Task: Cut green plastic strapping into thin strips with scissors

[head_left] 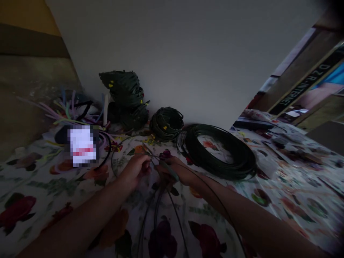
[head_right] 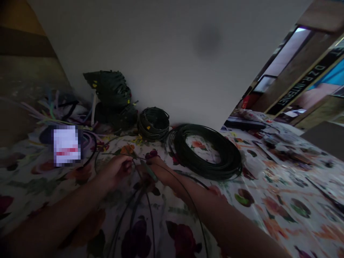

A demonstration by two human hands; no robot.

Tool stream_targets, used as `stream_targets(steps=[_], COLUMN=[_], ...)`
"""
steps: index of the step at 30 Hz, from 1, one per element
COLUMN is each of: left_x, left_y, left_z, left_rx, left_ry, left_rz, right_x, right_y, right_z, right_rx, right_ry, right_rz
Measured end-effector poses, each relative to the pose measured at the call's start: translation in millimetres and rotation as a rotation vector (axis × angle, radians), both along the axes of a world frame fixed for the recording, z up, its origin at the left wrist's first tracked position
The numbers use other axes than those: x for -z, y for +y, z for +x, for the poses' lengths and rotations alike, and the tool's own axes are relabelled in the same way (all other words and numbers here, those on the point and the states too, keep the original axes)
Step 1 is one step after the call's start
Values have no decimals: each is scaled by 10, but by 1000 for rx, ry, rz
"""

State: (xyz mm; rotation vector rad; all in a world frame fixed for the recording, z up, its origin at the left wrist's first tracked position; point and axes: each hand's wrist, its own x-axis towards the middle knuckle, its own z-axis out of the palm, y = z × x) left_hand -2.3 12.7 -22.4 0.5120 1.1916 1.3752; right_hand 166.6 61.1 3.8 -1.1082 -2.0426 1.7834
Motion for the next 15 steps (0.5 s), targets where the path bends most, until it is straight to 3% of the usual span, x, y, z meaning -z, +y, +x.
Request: stream_targets(steps=[6,11,15], left_x=[-11,-3,-14], left_y=[-28,-45,-50], left_z=[31,68,94], left_rx=[5,-1,-24], left_ry=[30,72,88], left_rz=[37,91,168], right_x=[98,253,279], right_y=[140,144,121], right_z=[-65,-56,-44], right_rx=[72,116,105], right_ry=[170,229,248], right_rz=[-33,-40,-82])
